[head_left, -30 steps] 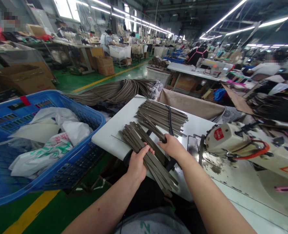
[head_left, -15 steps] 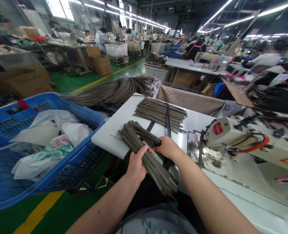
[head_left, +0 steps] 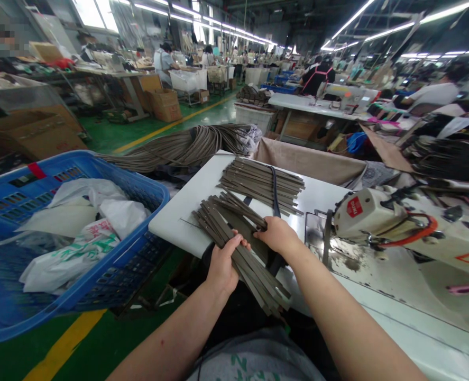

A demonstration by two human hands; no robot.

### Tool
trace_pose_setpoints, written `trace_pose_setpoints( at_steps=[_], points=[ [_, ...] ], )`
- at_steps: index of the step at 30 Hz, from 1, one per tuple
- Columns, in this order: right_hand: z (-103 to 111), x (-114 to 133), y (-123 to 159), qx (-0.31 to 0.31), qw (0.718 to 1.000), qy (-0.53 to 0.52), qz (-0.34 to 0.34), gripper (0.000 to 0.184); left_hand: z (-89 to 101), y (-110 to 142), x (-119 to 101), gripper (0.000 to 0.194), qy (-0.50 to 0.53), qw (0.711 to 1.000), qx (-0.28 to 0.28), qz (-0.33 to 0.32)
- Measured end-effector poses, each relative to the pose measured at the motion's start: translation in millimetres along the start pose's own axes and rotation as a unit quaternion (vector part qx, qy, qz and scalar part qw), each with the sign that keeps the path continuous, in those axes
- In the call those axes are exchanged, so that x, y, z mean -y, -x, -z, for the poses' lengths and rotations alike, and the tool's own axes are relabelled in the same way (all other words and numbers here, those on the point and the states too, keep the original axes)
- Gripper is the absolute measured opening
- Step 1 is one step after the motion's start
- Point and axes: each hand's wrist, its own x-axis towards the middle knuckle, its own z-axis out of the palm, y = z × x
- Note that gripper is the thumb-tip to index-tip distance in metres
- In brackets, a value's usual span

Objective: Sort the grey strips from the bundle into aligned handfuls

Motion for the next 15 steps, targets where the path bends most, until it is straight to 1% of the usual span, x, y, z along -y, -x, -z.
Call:
trace_pose_setpoints(
  at_steps=[10,15],
  points=[
    [-6.3,0.8,-2.6,0.016,1.000,0.000,0.006,0.023,-2.3,1.9,-0.2,0.030,0.006,1.000,0.006,-0.001],
    [-6.6,1.2,-0.9,0.005,1.000,-0.010,0.014,0.021,-2.2,2.0,0.4,0.030,-0.002,1.000,0.004,-0.001]
  ],
)
